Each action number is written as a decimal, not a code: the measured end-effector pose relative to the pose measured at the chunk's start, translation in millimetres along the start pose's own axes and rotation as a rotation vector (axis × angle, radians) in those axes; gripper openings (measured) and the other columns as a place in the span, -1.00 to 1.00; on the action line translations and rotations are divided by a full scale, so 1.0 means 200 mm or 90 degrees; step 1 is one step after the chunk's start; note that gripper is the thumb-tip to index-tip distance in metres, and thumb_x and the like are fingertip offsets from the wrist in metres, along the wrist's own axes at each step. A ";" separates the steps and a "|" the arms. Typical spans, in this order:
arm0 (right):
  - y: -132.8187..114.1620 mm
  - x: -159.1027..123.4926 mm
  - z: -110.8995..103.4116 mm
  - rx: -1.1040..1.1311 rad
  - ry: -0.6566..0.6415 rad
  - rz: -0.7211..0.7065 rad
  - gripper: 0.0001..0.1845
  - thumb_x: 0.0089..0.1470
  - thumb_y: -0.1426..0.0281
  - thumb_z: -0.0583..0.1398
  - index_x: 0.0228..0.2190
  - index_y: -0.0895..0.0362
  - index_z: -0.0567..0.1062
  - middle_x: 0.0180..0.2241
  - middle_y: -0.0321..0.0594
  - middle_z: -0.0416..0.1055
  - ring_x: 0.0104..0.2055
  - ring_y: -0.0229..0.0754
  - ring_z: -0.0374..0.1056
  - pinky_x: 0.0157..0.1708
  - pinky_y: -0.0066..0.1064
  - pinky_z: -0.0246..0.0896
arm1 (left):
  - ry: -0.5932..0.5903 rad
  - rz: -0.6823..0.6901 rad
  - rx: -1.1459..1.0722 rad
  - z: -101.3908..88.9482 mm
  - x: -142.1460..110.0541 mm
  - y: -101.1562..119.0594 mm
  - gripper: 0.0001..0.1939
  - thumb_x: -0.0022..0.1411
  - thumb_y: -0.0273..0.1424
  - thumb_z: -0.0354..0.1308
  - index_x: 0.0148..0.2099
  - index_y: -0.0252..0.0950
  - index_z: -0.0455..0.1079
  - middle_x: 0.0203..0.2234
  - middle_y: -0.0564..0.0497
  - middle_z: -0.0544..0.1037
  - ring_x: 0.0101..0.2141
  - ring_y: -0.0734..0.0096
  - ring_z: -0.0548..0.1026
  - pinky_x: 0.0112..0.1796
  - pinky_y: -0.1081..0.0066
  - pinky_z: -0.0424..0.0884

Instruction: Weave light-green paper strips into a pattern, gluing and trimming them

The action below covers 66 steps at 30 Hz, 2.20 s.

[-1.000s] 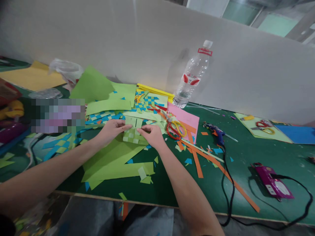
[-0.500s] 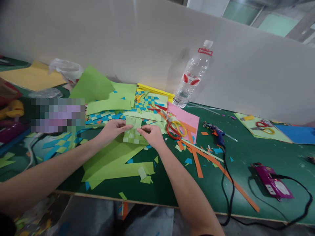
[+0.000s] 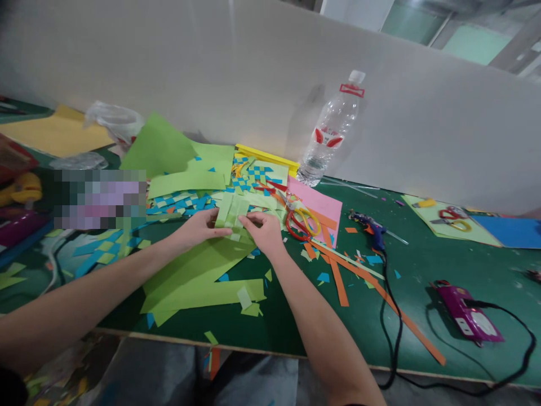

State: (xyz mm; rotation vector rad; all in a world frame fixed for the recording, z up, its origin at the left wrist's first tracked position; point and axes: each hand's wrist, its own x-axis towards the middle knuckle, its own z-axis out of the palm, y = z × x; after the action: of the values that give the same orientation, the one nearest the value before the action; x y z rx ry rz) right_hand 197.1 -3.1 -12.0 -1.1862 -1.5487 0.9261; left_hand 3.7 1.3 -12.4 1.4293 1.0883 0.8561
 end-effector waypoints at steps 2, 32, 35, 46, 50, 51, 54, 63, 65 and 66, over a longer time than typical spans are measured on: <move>-0.02 -0.01 0.00 -0.005 0.033 -0.011 -0.64 -0.10 0.09 0.29 -0.51 0.16 0.53 -0.43 -0.16 0.54 -0.35 -0.09 0.46 -0.33 -0.34 0.36 | -0.039 -0.004 0.031 0.00 0.00 -0.02 -0.39 -0.16 -0.26 0.43 -0.02 -0.26 0.40 -0.15 -0.11 0.60 -0.22 0.15 0.58 -0.22 0.25 0.49; -0.01 0.00 -0.03 -0.018 0.111 -0.049 -0.59 -0.09 0.05 0.27 -0.50 0.18 0.54 -0.47 -0.19 0.51 -0.42 -0.14 0.43 -0.39 -0.38 0.32 | -0.002 0.071 0.156 -0.01 0.00 0.00 -0.47 0.02 -0.21 0.30 0.02 -0.31 0.32 -0.18 -0.11 0.59 -0.27 0.21 0.59 -0.18 0.18 0.51; 0.03 0.05 -0.07 0.048 0.175 0.008 -0.58 -0.14 0.05 0.30 -0.45 0.19 0.55 -0.47 -0.18 0.52 -0.40 -0.14 0.43 -0.36 -0.36 0.32 | 0.049 0.131 0.253 -0.02 -0.01 0.00 -0.42 0.11 -0.20 0.24 0.13 -0.28 0.24 -0.16 -0.11 0.57 -0.20 0.22 0.56 -0.10 0.12 0.46; 0.11 0.11 -0.12 0.152 0.281 0.038 -0.63 -0.20 0.09 0.33 -0.49 0.16 0.56 -0.50 -0.29 0.48 -0.41 -0.24 0.34 -0.34 -0.40 0.24 | -0.161 0.326 0.684 0.00 -0.04 -0.04 -0.14 0.00 0.19 0.13 0.24 -0.18 0.19 0.18 -0.14 0.28 0.21 -0.02 0.15 0.22 0.00 -0.06; 0.12 0.10 -0.12 0.153 0.264 0.049 -0.62 -0.20 0.07 0.33 -0.49 0.16 0.56 -0.49 -0.28 0.49 -0.39 -0.22 0.35 -0.32 -0.39 0.24 | -0.132 0.319 0.701 -0.04 -0.02 -0.04 -0.14 0.03 0.16 0.13 0.25 -0.22 0.16 0.19 -0.18 0.25 0.22 -0.02 0.13 0.21 0.01 -0.03; 0.13 0.10 -0.12 0.155 0.261 0.050 -0.62 -0.20 0.07 0.33 -0.49 0.16 0.56 -0.48 -0.27 0.49 -0.39 -0.22 0.35 -0.32 -0.39 0.24 | -0.116 0.323 0.706 -0.05 -0.02 -0.04 -0.16 0.04 0.14 0.15 0.25 -0.22 0.16 0.20 -0.19 0.24 0.23 -0.02 0.11 0.22 0.00 -0.05; 0.13 0.10 -0.12 0.164 0.252 0.050 -0.62 -0.20 0.08 0.34 -0.48 0.15 0.56 -0.47 -0.26 0.50 -0.41 -0.23 0.35 -0.32 -0.38 0.25 | -0.067 0.335 0.717 -0.08 0.00 -0.04 -0.17 0.06 0.09 0.18 0.27 -0.22 0.12 0.25 -0.20 0.16 0.27 -0.02 0.03 0.22 0.01 -0.03; 0.12 0.10 -0.11 0.161 0.245 0.057 -0.59 -0.24 0.06 0.34 -0.49 0.16 0.55 -0.48 -0.27 0.49 -0.39 -0.22 0.36 -0.30 -0.37 0.27 | 0.006 0.293 0.766 -0.07 0.00 -0.06 -0.17 0.15 0.09 0.08 0.31 -0.28 0.03 0.22 -0.22 0.20 0.25 0.02 0.08 0.23 0.00 -0.09; 0.12 0.10 -0.11 0.163 0.241 0.055 -0.57 -0.24 0.04 0.34 -0.48 0.16 0.55 -0.48 -0.26 0.49 -0.39 -0.21 0.36 -0.29 -0.36 0.28 | 0.032 0.284 0.776 -0.08 0.00 -0.06 -0.21 0.16 0.06 0.09 0.28 -0.30 0.08 0.21 -0.24 0.23 0.23 0.01 0.11 0.22 0.00 -0.06; 0.12 0.10 -0.11 0.162 0.239 0.054 -0.57 -0.24 0.05 0.34 -0.48 0.17 0.55 -0.47 -0.26 0.49 -0.38 -0.21 0.36 -0.28 -0.36 0.28 | 0.047 0.276 0.782 -0.09 0.00 -0.06 -0.23 0.16 0.06 0.09 0.27 -0.30 0.10 0.20 -0.24 0.24 0.22 -0.01 0.14 0.21 -0.01 -0.04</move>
State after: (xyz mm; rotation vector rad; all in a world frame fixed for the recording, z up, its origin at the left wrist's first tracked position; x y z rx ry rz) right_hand 222.8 22.0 -24.9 -1.1694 -1.0560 0.8673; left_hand -14.6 6.9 -21.4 2.7337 1.4693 0.4871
